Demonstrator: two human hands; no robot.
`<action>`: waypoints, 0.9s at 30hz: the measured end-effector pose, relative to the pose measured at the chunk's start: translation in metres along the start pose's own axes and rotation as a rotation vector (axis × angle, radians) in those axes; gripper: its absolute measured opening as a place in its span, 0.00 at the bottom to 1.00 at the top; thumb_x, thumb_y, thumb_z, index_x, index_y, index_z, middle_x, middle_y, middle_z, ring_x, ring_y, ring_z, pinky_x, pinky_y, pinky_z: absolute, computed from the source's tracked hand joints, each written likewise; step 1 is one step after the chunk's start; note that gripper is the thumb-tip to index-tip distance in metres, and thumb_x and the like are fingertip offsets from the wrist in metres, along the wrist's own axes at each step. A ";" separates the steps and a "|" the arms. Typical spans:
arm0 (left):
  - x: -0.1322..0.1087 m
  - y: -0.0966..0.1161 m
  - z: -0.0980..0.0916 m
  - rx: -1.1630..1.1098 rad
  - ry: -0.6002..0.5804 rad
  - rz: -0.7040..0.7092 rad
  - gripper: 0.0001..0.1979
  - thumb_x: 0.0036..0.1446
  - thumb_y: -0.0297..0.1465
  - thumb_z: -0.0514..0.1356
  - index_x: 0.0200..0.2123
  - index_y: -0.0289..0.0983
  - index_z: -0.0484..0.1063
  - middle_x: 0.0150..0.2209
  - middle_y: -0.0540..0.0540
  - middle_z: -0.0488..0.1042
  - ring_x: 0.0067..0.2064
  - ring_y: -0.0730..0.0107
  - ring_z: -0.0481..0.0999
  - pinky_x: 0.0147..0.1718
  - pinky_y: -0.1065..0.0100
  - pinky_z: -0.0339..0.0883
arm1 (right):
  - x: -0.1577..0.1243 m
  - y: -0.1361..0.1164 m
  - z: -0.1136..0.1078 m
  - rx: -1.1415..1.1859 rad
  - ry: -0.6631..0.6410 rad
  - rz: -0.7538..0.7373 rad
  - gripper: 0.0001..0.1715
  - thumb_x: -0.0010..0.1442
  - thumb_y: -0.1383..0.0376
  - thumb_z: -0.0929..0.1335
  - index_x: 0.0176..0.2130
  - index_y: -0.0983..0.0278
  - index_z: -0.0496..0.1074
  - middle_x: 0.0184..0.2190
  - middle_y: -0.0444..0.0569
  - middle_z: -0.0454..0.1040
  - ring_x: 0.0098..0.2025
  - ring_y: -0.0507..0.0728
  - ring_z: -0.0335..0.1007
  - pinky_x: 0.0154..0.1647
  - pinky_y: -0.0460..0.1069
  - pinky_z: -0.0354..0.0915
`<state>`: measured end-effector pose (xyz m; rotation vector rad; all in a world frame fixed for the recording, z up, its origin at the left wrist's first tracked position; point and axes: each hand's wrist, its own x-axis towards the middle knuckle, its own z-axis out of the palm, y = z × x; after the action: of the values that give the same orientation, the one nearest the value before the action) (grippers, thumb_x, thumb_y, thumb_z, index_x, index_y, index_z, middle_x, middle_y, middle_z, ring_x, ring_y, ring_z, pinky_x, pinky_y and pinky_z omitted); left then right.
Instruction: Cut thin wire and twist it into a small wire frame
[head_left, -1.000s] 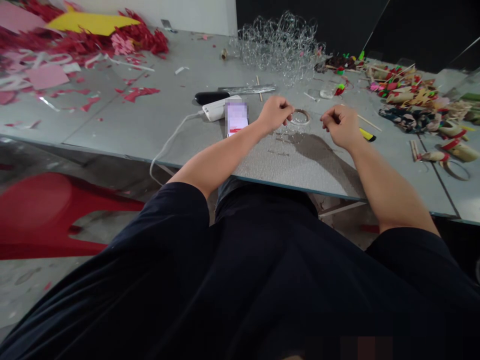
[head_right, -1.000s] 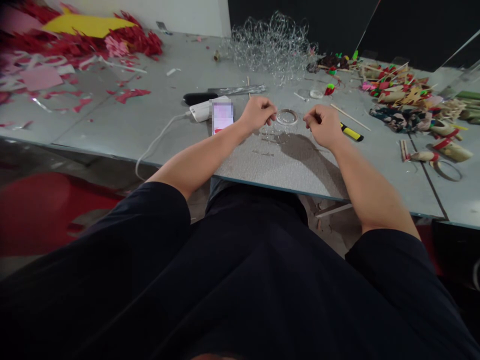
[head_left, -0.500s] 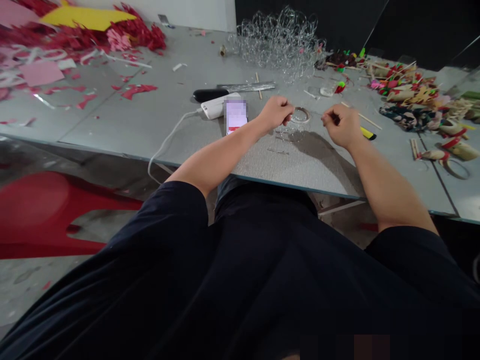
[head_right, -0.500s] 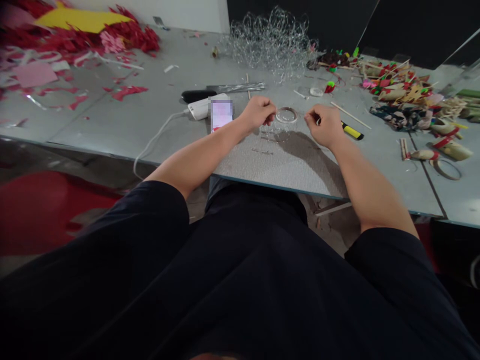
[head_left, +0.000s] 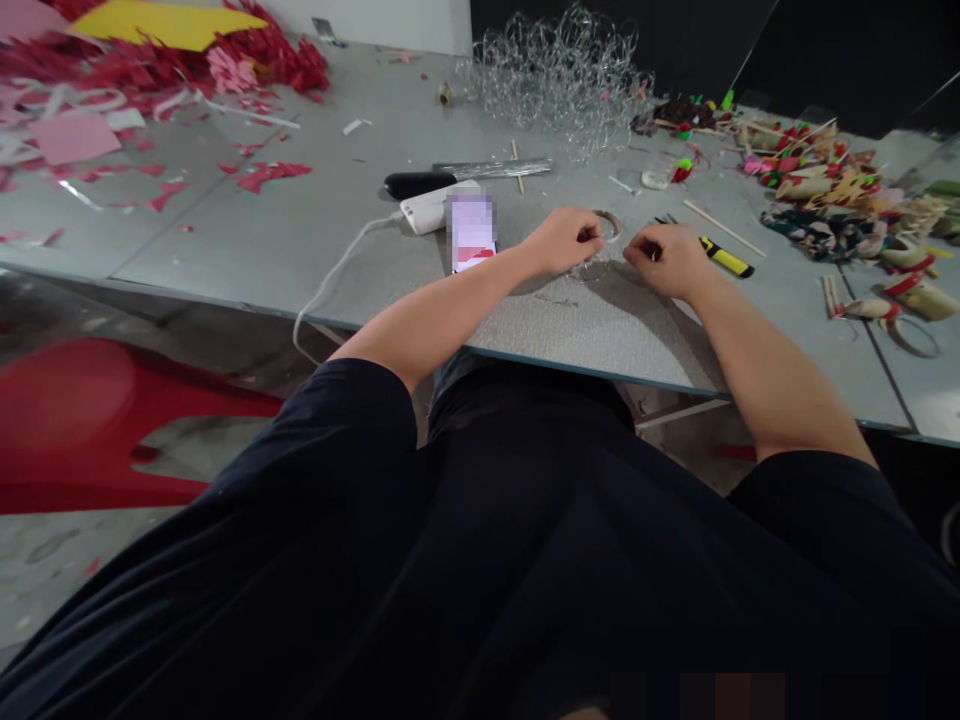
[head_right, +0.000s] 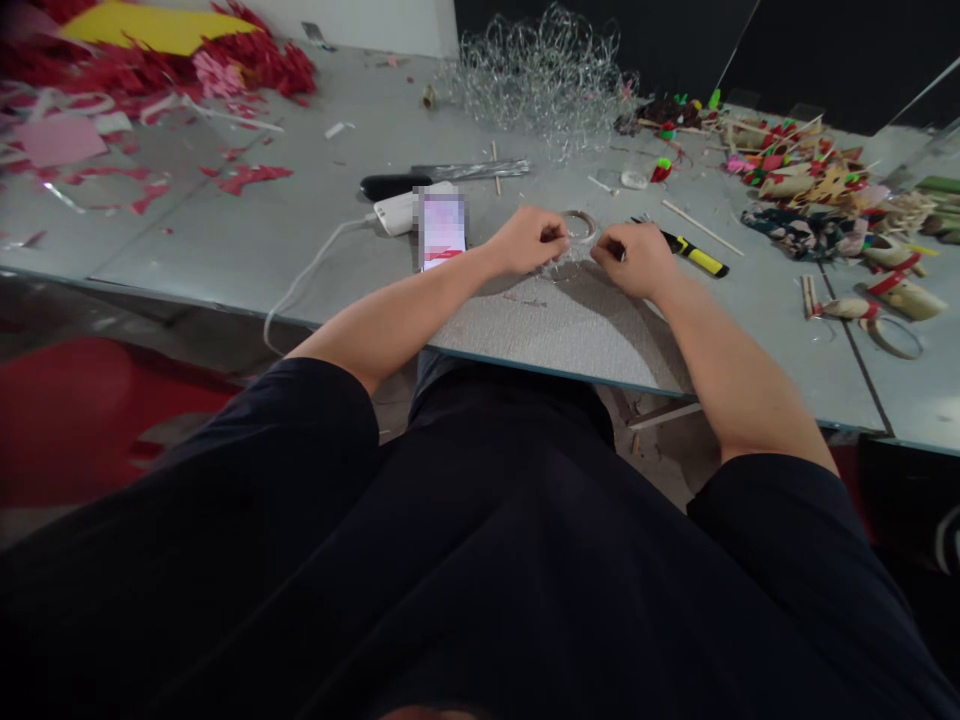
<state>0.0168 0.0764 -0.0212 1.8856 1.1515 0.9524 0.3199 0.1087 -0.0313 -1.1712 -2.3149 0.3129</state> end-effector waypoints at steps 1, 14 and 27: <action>-0.001 0.002 -0.001 -0.002 0.006 -0.010 0.18 0.76 0.22 0.73 0.31 0.42 0.82 0.34 0.46 0.84 0.35 0.65 0.77 0.44 0.60 0.71 | 0.000 -0.002 0.000 0.012 -0.001 0.022 0.24 0.74 0.37 0.81 0.39 0.50 0.82 0.38 0.54 0.85 0.45 0.72 0.83 0.57 0.71 0.79; 0.001 -0.005 -0.001 0.019 0.000 0.016 0.19 0.79 0.24 0.69 0.32 0.43 0.80 0.34 0.46 0.84 0.34 0.66 0.77 0.43 0.61 0.72 | 0.000 0.000 0.000 0.028 0.009 0.054 0.26 0.73 0.36 0.82 0.38 0.50 0.82 0.34 0.53 0.82 0.45 0.73 0.82 0.54 0.70 0.77; 0.003 -0.015 0.004 0.004 -0.119 0.044 0.13 0.73 0.32 0.73 0.33 0.45 0.81 0.36 0.43 0.85 0.35 0.62 0.80 0.47 0.55 0.81 | 0.000 0.007 0.002 -0.020 0.027 0.020 0.26 0.76 0.35 0.80 0.40 0.51 0.83 0.37 0.52 0.85 0.41 0.69 0.78 0.53 0.67 0.75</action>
<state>0.0157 0.0833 -0.0356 1.9505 1.0470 0.8495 0.3239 0.1130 -0.0360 -1.2022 -2.2891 0.2796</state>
